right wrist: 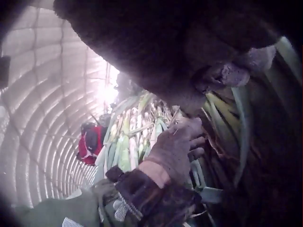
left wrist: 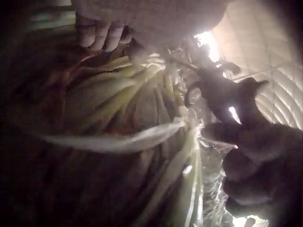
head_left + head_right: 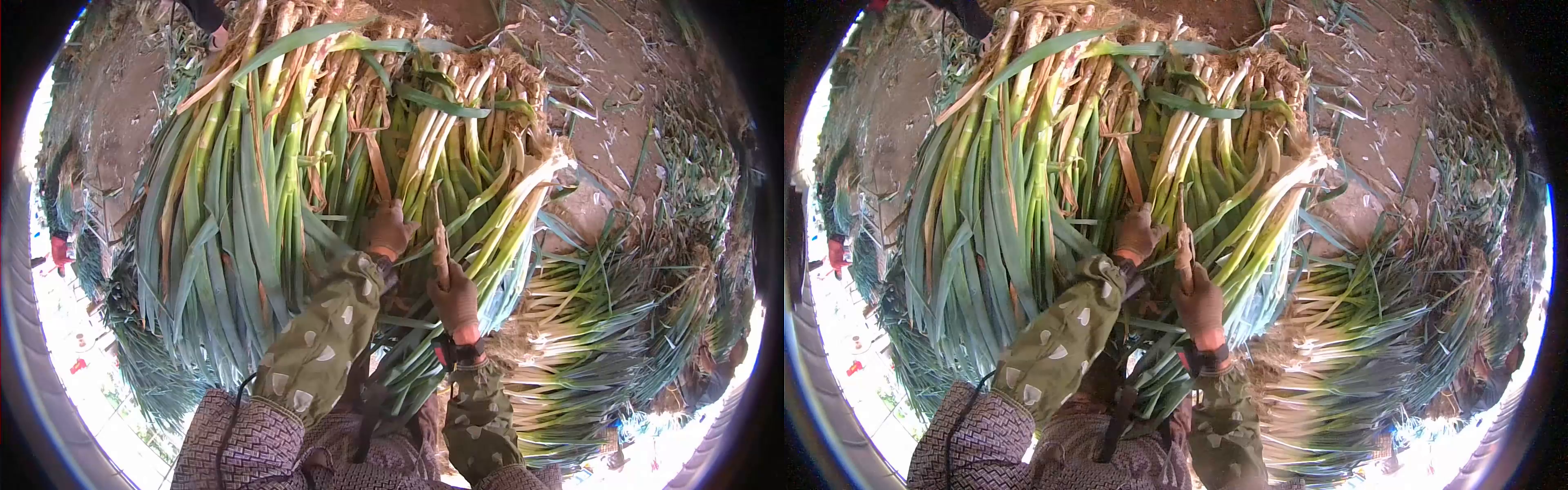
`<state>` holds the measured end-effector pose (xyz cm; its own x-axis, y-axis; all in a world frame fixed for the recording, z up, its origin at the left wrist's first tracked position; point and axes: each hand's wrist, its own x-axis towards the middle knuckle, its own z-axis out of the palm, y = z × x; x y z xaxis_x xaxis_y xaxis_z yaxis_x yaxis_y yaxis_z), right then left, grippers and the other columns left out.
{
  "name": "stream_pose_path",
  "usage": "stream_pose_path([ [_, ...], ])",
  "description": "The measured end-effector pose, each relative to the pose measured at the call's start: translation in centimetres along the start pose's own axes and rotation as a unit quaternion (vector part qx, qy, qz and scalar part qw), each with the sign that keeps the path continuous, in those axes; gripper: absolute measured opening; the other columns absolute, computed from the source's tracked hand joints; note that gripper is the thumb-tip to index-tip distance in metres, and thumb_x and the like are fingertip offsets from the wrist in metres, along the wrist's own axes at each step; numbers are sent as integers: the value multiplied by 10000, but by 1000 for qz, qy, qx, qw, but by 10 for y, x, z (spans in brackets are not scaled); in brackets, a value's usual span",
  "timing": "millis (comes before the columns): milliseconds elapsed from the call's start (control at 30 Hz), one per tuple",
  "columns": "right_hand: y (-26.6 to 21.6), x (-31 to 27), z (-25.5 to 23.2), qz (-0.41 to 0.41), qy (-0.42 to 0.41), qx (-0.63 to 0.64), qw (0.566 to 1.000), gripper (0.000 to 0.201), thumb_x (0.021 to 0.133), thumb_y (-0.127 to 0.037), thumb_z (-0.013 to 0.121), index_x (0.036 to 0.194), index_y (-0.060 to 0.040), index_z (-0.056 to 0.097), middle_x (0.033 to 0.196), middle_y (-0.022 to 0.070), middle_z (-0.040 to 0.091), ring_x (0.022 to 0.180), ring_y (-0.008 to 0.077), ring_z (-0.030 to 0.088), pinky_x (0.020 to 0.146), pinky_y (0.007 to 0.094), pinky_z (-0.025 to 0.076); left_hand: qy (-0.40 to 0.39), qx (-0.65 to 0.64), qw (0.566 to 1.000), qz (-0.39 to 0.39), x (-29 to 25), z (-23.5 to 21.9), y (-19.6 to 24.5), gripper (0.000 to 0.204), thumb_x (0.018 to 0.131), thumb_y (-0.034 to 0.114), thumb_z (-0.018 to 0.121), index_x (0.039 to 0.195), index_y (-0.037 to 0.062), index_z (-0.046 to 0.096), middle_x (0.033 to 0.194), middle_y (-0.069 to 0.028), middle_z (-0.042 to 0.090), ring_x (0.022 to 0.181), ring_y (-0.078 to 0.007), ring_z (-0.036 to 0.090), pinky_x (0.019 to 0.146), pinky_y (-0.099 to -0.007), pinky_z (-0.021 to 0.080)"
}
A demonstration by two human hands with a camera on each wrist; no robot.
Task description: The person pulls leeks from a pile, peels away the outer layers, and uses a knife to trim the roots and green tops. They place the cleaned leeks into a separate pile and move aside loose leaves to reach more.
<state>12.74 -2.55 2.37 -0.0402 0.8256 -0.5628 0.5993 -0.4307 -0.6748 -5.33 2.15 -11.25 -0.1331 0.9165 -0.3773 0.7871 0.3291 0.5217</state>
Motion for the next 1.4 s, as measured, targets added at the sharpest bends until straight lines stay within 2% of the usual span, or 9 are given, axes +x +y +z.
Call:
stream_pose_path([
  [200, -19, -15, 0, -113, -197, 7, 974, 530, 837, -200, 675, 1329, -74, 524, 977, 262, 670, 927, 458, 656, 767, 475, 538, 85, 142, 980, -114, -50, 51, 11, 531, 845, 340, 701, 1282, 95, 524, 1022, -172, 647, 761, -358, 661, 701, -406, 552],
  [267, -18, -5, 3, -75, -123, 27, 989, 510, 837, -199, 677, 1306, -60, 532, 978, 259, 670, 940, 456, 653, 771, 465, 537, 35, 61, 998, -5, -47, 62, -29, 491, 876, 348, 671, 1252, 67, 528, 1027, -207, 631, 781, -402, 650, 736, -448, 541],
  [333, -26, 2, -4, -29, -81, 59, 995, 473, 840, -210, 690, 1263, -47, 556, 973, 254, 670, 950, 459, 647, 775, 443, 535, -78, -59, 994, -55, -56, 17, -2, 545, 876, 393, 669, 1210, -15, 529, 1051, -280, 620, 930, -479, 627, 846, -505, 508],
  [567, -10, -7, -15, 4, -33, 90, 995, 455, 830, -136, 668, 1265, -34, 584, 951, 259, 658, 937, 449, 656, 782, 404, 535, -99, -139, 968, -182, -77, 10, 13, 477, 718, 303, 758, 1010, -46, 614, 924, -279, 680, 912, -445, 664, 810, -491, 523],
  [700, 6, -21, -14, 27, -24, 59, 998, 426, 789, -146, 701, 1177, 12, 626, 834, 123, 646, 748, 178, 609, 728, 337, 516, -116, -156, 962, -191, -75, 11, 12, 505, 702, 285, 735, 1056, -56, 620, 1064, -293, 660, 1020, -436, 639, 877, -467, 509],
  [867, 3, -39, -28, 56, -4, 99, 994, 359, 791, -133, 685, 1108, 22, 624, 780, 126, 614, 701, 161, 568, 682, 337, 508, -129, -116, 976, -135, -84, 20, 3, 569, 700, 266, 759, 1137, -57, 592, 1090, -277, 652, 1043, -453, 623, 900, -455, 497],
  [967, 11, -51, -48, 60, -17, 20, 998, 412, 816, -78, 669, 1218, -19, 605, 906, 179, 679, 847, 231, 693, 778, 341, 544, -227, -176, 938, -194, -70, -51, 21, 597, 716, 227, 764, 1197, -58, 557, 1078, -254, 664, 1056, -424, 630, 922, -423, 483],
  [1167, -5, -72, -80, 63, 31, 114, 991, 502, 804, -22, 644, 1300, 20, 582, 915, 143, 695, 836, 117, 659, 749, 320, 554, -160, -260, 950, -68, -71, -85, 68, 610, 750, 233, 786, 1234, -54, 550, 1123, -250, 669, 1059, -402, 637, 920, -404, 488],
  [1400, -13, -85, -59, 83, -37, 82, 993, 539, 817, -100, 701, 1329, -8, 559, 959, 231, 696, 880, 267, 709, 801, 365, 547, -141, -300, 928, -168, -123, -6, 38, 523, 803, 268, 768, 1179, -54, 601, 1011, -220, 698, 978, -352, 669, 862, -404, 497],
])
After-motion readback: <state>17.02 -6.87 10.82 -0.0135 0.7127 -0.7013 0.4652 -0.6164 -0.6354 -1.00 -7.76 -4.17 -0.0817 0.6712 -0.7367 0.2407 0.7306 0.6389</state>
